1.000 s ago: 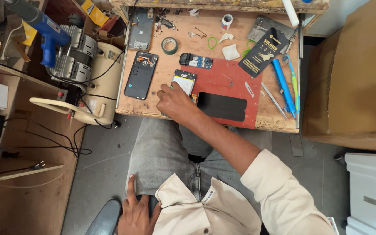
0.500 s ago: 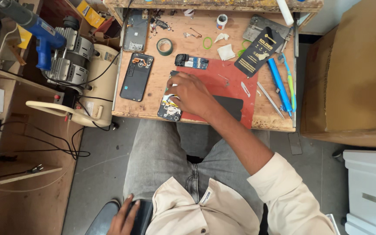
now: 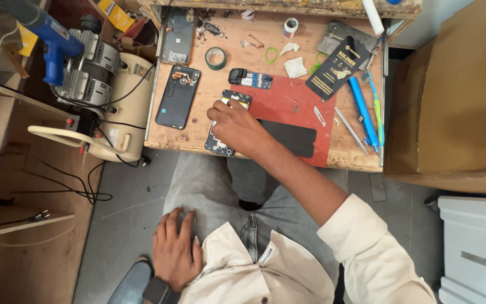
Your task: The person takes a photo of the workbench with a phone, then picks up a replacement screen assembly and peels away protective plastic films by hand before placing the screen onto a phone frame.
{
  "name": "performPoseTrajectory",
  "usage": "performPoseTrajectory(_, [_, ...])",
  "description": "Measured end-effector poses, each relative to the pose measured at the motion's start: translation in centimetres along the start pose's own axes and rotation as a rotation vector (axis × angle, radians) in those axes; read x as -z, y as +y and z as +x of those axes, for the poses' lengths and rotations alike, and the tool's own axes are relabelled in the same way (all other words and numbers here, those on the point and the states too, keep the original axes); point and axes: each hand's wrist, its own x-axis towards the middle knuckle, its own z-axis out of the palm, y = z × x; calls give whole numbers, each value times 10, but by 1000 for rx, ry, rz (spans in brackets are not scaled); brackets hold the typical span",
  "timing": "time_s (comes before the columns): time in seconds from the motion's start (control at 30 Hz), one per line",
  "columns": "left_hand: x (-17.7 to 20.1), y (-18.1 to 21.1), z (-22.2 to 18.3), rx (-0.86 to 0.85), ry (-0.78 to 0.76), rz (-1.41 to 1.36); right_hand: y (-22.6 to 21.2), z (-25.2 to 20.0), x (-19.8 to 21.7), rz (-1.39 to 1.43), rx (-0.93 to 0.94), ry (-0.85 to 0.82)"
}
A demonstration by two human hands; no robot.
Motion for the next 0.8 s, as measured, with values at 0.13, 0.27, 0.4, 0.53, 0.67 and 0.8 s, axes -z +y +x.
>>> performPoseTrajectory(0.13, [9, 5, 8, -64, -55, -68, -5, 4, 2, -34, 54, -119])
performPoseTrajectory(0.27, [24, 0, 14, -100, -94, -85, -5, 7, 6, -53, 167, -81])
performPoseTrajectory(0.4, [39, -3, 25, -54, -85, -131, -3, 4, 6, -50, 233, -106])
performPoseTrajectory(0.53, [50, 3, 53, -40, 9, -187, 5, 4, 3, -26, 128, -136])
performPoseTrajectory(0.67, [49, 12, 88, -115, 113, -221, 13, 8, -2, 185, -32, -77])
performPoseTrajectory(0.8, [34, 12, 119, -133, 131, -274, 13, 11, -10, 284, -116, -131])
